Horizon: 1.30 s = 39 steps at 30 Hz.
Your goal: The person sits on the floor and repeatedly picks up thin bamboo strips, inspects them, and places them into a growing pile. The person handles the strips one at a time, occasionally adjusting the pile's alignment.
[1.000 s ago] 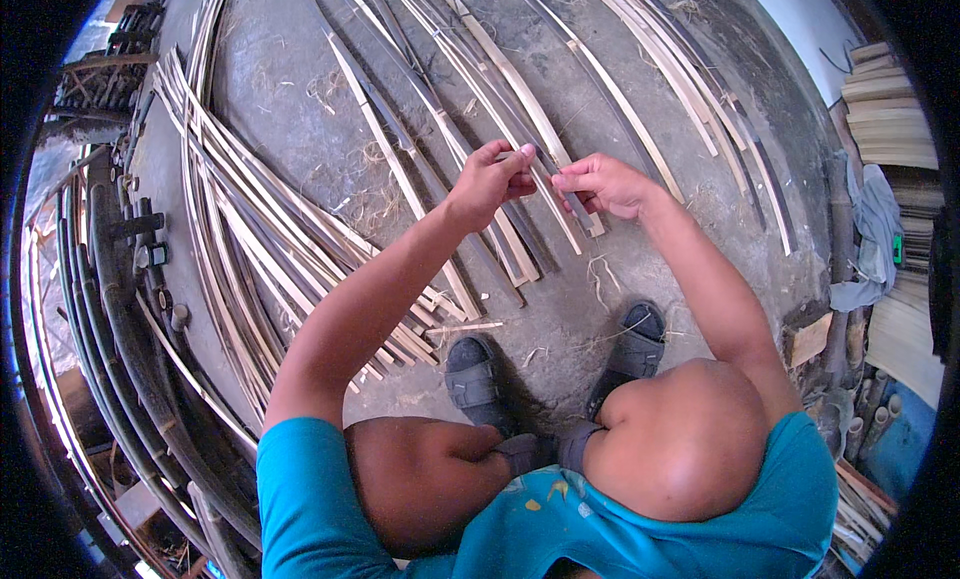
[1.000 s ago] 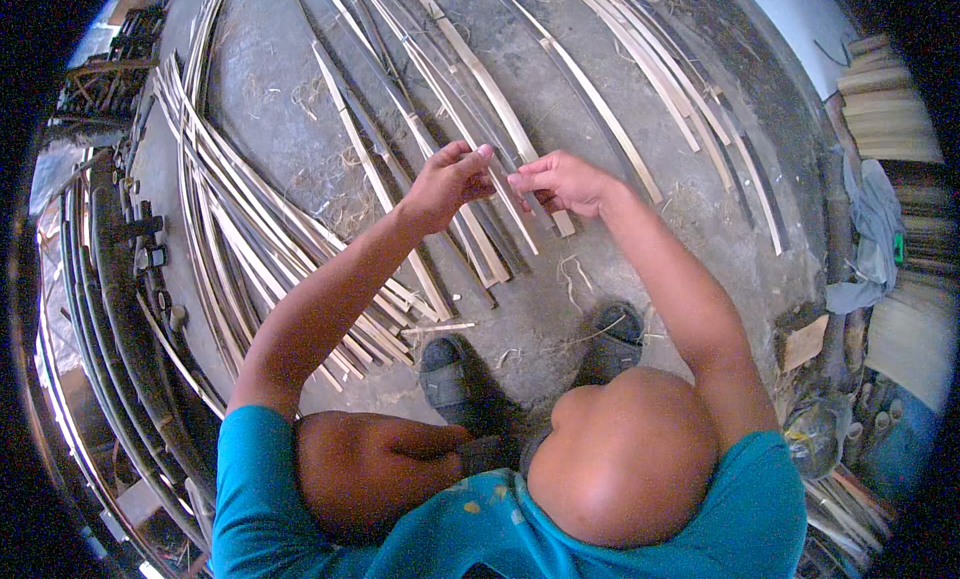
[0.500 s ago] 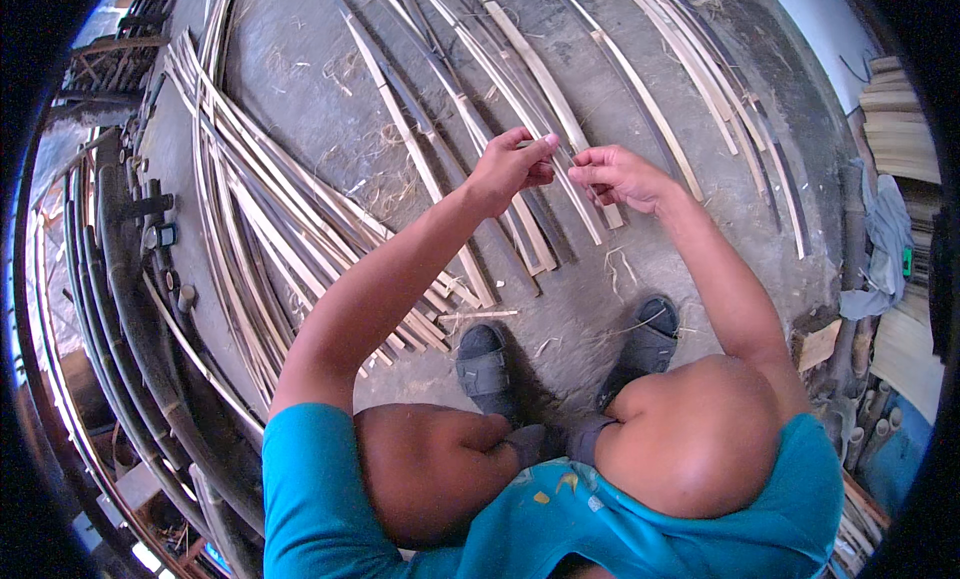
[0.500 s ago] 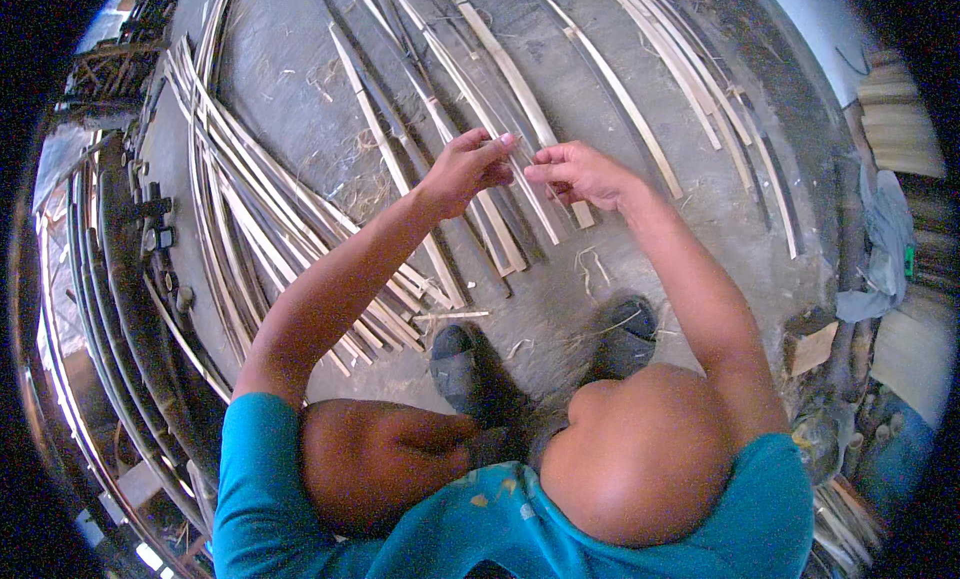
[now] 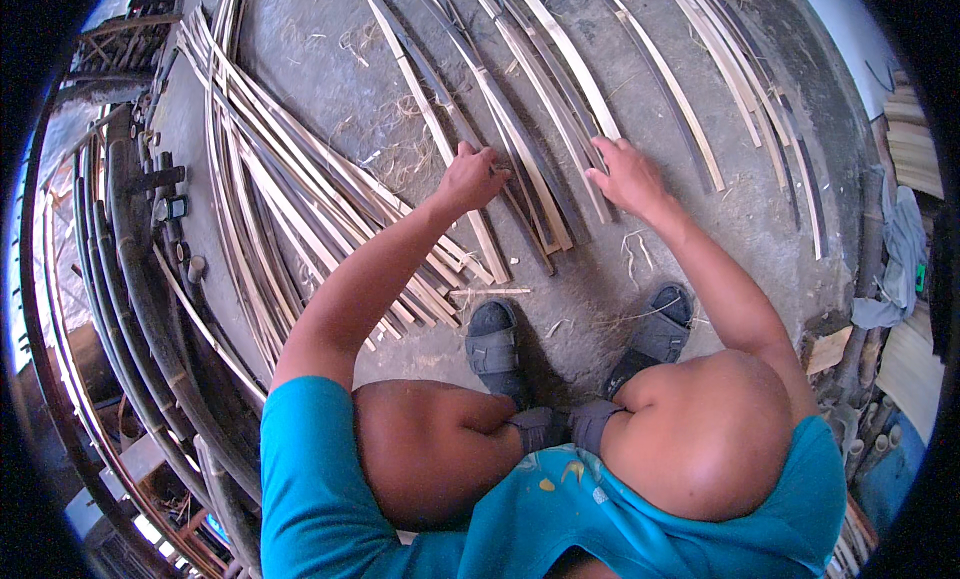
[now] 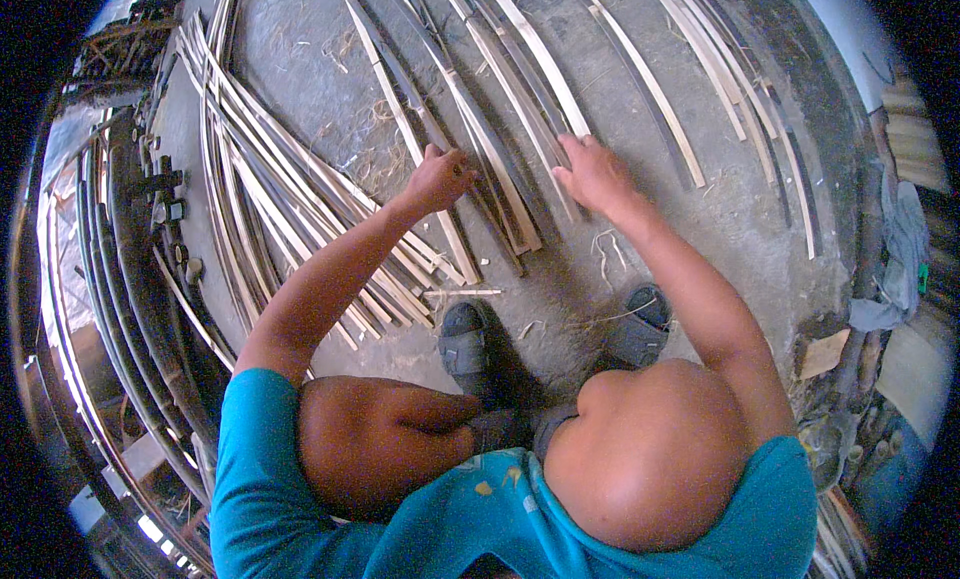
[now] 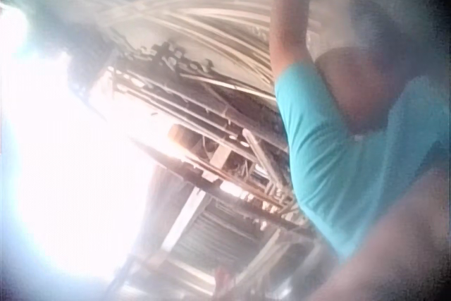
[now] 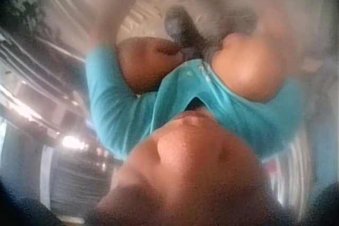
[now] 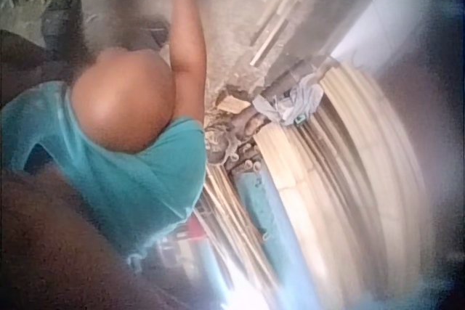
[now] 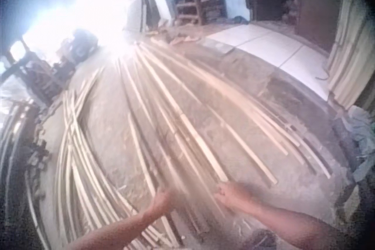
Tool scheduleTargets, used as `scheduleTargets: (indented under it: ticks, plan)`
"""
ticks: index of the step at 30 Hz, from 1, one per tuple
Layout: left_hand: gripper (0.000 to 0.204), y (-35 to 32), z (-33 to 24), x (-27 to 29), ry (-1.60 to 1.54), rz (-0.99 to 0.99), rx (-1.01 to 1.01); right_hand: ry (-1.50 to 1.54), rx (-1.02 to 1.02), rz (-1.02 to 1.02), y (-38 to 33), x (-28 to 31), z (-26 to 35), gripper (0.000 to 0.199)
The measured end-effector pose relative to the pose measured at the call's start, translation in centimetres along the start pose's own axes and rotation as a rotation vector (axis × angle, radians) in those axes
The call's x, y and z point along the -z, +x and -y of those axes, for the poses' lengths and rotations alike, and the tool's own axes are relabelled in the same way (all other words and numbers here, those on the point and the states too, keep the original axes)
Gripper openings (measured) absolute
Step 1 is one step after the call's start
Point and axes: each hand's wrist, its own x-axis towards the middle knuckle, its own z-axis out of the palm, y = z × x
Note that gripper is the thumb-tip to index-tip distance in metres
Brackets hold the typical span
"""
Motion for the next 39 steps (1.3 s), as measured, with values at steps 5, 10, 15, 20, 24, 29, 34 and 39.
scheduleTargets:
  ticks: [5, 10, 15, 20, 24, 29, 34, 39]
  plan:
    - [0.042, -0.9, 1.4, 0.4, -0.13, -0.304, 0.062, -0.142, 0.147, -0.025, -0.5, -1.4, 1.2, 0.039]
    - [0.045, -0.9, 4.7, -0.1, -0.16, -0.439, 0.285, -0.043, 0.335, 0.034, -1.1, -3.5, 2.9, 0.025]
    - [0.04, -0.2, 8.1, -2.0, -0.678, -0.096, 0.471, -0.126, 0.364, 0.273, -3.0, -6.1, 7.2, 0.033]
    - [0.034, 0.6, 10.8, -3.9, -0.7, -0.05, 0.507, -0.17, 0.255, 0.267, -3.3, -8.8, 8.8, 0.038]
    - [0.028, 1.4, 6.1, -3.1, -0.729, -0.029, 0.51, 0.143, 0.031, 0.274, -3.0, -7.5, 7.3, 0.04]
    - [0.026, 0.5, 8.7, -2.2, -0.878, -0.158, 0.549, 0.429, 0.073, 0.14, -3.1, -6.9, 9.7, 0.057]
    - [0.022, -0.6, 5.8, 2.1, -0.813, -0.272, 0.663, 0.522, 0.133, 0.044, -4.7, -2.9, 14.0, 0.051]
    - [0.02, -1.1, 6.1, 1.9, -0.954, -0.172, 0.587, 0.353, 0.129, -0.005, -2.3, -5.6, 11.4, 0.05]
